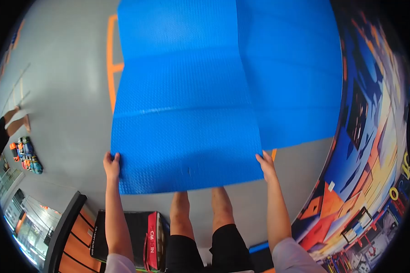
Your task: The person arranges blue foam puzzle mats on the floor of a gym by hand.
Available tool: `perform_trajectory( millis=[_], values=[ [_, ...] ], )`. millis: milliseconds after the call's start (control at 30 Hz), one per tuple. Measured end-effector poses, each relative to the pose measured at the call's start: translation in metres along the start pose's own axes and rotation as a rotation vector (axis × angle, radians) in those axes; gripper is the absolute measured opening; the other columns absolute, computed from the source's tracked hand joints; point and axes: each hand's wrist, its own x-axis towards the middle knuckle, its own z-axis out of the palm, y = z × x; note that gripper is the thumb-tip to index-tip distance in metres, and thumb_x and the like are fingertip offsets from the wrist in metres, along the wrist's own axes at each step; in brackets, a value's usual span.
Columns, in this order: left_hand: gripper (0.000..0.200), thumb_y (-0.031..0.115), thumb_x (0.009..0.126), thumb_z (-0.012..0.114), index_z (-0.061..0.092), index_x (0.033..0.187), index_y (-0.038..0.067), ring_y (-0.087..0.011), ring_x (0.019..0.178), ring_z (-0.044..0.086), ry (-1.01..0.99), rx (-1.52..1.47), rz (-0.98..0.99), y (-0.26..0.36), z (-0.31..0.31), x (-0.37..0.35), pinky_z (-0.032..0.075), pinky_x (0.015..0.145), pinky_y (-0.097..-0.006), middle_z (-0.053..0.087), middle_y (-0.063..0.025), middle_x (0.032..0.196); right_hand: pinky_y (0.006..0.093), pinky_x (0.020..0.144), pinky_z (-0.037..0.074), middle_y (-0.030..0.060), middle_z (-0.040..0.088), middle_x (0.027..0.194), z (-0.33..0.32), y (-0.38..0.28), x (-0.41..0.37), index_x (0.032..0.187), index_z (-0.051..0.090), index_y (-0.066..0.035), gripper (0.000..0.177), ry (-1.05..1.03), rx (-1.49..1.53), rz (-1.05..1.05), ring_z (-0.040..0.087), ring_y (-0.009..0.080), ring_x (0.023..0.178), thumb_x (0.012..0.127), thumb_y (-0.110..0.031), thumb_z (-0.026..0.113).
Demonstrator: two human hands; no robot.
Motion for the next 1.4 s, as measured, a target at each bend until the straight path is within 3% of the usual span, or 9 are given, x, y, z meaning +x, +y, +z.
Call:
perform_trajectory(
  millis=[133,200,367,700,933,1100,1167,1200,1400],
  values=[
    [0.019,0.01,0.082,0.062,0.058,0.096,-0.001,-0.0164,0.077,0.058,-0.01,0.187,-0.096,-0.107,0.057,0.036,0.045,0.071,-0.0308,0.063,-0.0095,0.084,0.0287,0.083,0.043,0.005,0.063,0.103,0.041,0.119,0.063,0.112,0.059,-0.002,0.029,0.056,-0.141,0.052,0.055,0.013,0.094,0.086,-0.015,0.06],
    [0.024,0.012,0.081,0.063,0.058,0.101,0.0,-0.0233,0.082,0.062,0.15,0.315,0.029,-0.14,0.082,0.046,0.046,0.075,-0.0341,0.064,-0.0124,0.088,0.0281,0.083,0.043,0.0051,0.063,0.102,0.062,0.155,0.081,0.112,0.06,-0.002,0.029,0.07,-0.15,0.097,0.055,0.0127,0.093,0.086,-0.014,0.061],
    [0.031,0.015,0.08,0.065,0.057,0.107,0.001,-0.0299,0.085,0.062,0.168,0.517,0.012,-0.142,0.12,0.049,0.046,0.077,-0.0369,0.064,-0.0156,0.091,0.027,0.083,0.042,0.0042,0.064,0.103,0.084,0.214,0.096,0.114,0.059,-0.003,0.03,0.178,0.019,0.218,0.055,0.013,0.093,0.087,-0.014,0.061],
    [0.031,0.018,0.082,0.065,0.057,0.105,0.0,-0.0243,0.075,0.059,0.243,0.408,0.103,-0.158,0.146,0.056,0.046,0.073,-0.0354,0.063,-0.0128,0.086,0.0287,0.085,0.043,0.0102,0.062,0.109,0.071,0.204,0.14,0.12,0.054,0.0,0.039,0.221,-0.08,0.219,0.056,0.0163,0.098,0.085,-0.014,0.064],
    [0.028,0.021,0.082,0.066,0.058,0.101,0.001,-0.0187,0.076,0.058,0.17,0.385,0.029,-0.183,0.149,0.07,0.045,0.072,-0.0341,0.062,-0.0084,0.082,0.0289,0.075,0.045,0.0082,0.066,0.096,0.062,0.195,0.16,0.111,0.06,-0.003,0.032,0.213,-0.115,0.117,0.059,0.016,0.085,0.083,-0.017,0.066],
    [0.053,0.03,0.082,0.067,0.047,0.12,-0.001,-0.0232,0.095,0.059,-0.041,0.309,-0.102,-0.185,0.153,0.065,0.043,0.086,-0.033,0.062,-0.015,0.102,0.0338,0.082,0.047,0.0162,0.064,0.105,0.051,0.199,0.165,0.117,0.057,-0.004,0.046,0.208,-0.473,0.151,0.062,0.0258,0.094,0.079,-0.027,0.067],
    [0.104,0.057,0.075,0.064,0.014,0.141,-0.004,-0.0351,0.134,0.025,-0.007,0.784,-0.13,-0.174,0.16,0.061,0.023,0.109,-0.0406,0.027,-0.0261,0.142,0.0321,0.089,0.045,0.0188,0.058,0.117,0.051,0.191,0.156,0.129,0.044,0.001,0.066,0.094,-0.879,0.142,0.06,0.0269,0.102,0.077,-0.032,0.069],
    [0.105,0.06,0.074,0.062,0.013,0.142,-0.003,-0.0362,0.135,0.019,0.004,0.744,-0.104,-0.168,0.163,0.059,0.019,0.11,-0.0418,0.021,-0.0257,0.144,0.0409,0.094,0.043,0.0217,0.054,0.121,0.05,0.186,0.149,0.13,0.044,-0.002,0.065,0.166,-0.857,0.115,0.054,0.0358,0.109,0.076,-0.031,0.066],
    [0.096,0.053,0.079,0.06,0.012,0.143,-0.001,-0.0332,0.139,0.011,-0.096,0.278,0.066,-0.035,0.145,-0.029,0.013,0.112,-0.0398,0.015,-0.0229,0.148,0.0376,0.088,0.046,0.0184,0.057,0.119,0.061,0.122,0.061,0.127,0.047,-0.003,0.053,0.088,-0.433,-0.176,0.058,0.0302,0.105,0.079,-0.019,0.064]
  ],
)
